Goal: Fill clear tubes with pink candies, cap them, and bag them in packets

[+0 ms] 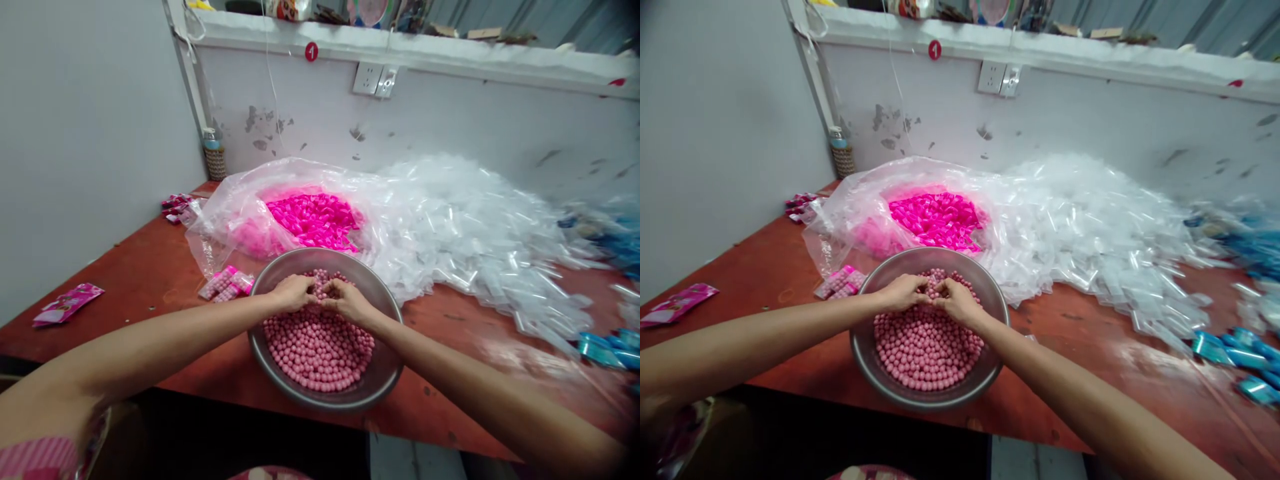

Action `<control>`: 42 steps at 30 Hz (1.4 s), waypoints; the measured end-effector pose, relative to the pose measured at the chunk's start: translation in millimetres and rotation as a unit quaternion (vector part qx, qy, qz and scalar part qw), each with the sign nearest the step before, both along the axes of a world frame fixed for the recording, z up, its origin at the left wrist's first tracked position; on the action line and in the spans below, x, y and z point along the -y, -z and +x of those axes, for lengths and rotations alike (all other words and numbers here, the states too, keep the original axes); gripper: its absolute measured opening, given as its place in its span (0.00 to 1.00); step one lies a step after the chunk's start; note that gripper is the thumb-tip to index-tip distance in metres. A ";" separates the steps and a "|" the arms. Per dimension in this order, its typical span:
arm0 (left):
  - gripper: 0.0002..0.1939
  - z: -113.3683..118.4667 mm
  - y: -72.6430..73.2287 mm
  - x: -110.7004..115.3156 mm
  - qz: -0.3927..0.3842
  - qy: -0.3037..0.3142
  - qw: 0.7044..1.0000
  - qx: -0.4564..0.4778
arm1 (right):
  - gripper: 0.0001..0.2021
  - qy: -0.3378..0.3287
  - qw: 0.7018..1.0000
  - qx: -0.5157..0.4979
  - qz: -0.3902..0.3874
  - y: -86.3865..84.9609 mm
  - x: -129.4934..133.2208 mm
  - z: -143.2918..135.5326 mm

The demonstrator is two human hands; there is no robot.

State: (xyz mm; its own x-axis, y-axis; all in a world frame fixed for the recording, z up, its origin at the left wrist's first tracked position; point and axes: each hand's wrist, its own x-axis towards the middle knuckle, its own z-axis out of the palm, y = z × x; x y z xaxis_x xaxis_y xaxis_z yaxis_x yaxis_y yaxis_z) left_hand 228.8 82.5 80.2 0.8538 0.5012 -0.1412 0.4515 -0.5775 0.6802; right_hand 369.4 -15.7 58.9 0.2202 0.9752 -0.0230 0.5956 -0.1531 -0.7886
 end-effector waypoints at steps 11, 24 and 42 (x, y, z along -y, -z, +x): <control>0.15 -22.2 -29.3 22.9 -0.399 0.038 0.901 0.166 | 0.14 -0.115 0.983 -0.097 0.102 -45.3 44.1 6.6; 0.11 -25.1 -23.8 26.9 -0.316 0.068 0.927 0.189 | 0.07 -0.087 0.986 0.063 0.131 -43.3 59.2 -10.6; 0.09 -27.4 -30.2 31.3 -0.046 0.031 0.973 0.224 | 0.17 -0.018 0.987 0.156 0.021 -76.4 -36.3 72.5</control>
